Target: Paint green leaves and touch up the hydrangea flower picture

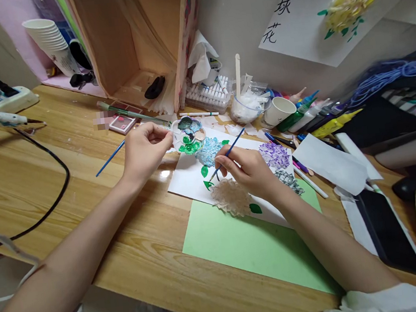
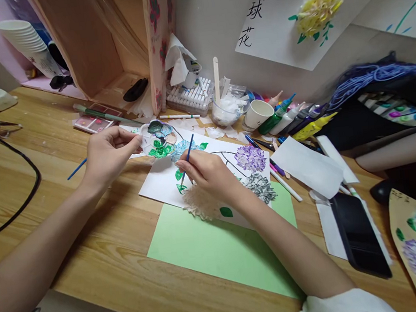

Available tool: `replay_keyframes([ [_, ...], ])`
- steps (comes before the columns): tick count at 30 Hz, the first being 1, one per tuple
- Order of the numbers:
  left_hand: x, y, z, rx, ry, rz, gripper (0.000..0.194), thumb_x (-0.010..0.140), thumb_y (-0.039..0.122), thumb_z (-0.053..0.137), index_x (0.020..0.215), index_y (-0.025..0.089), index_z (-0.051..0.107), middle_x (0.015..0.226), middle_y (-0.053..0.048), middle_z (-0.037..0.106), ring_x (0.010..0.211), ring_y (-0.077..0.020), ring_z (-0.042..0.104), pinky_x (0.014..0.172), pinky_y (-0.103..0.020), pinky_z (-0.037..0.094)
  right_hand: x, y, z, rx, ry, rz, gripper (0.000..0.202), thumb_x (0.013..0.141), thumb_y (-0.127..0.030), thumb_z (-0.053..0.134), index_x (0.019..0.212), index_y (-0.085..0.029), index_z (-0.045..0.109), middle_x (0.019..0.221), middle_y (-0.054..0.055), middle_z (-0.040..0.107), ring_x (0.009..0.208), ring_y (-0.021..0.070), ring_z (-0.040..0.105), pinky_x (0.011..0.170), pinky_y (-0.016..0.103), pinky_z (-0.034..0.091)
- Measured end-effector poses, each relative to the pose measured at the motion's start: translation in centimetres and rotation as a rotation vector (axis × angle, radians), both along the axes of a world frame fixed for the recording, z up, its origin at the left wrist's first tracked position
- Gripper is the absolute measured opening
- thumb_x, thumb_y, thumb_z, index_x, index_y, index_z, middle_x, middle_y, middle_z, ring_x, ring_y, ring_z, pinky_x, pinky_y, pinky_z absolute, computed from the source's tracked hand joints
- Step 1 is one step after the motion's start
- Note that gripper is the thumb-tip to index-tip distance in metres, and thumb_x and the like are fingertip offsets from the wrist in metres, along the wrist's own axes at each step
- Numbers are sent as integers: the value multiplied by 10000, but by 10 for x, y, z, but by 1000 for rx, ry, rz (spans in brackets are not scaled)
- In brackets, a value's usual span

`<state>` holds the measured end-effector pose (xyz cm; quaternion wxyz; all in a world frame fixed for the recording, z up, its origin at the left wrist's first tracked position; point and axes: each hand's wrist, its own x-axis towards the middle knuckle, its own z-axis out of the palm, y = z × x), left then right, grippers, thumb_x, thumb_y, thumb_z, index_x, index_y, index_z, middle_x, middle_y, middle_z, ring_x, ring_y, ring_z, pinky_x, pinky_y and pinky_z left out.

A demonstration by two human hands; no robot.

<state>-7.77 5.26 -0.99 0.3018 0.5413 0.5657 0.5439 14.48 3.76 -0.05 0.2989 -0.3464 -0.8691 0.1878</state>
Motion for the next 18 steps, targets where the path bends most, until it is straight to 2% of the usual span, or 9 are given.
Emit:
replay_keyframes([
  [18, 0, 0, 1, 3, 8, 5, 83, 683, 207, 680, 632, 189, 617, 642, -6, 682, 587, -149, 653, 601, -275, 557, 1, 2, -1, -16, -56, 11, 317, 979, -325, 409, 712, -196, 520, 587, -25, 562, 514, 87, 500, 537, 227, 380],
])
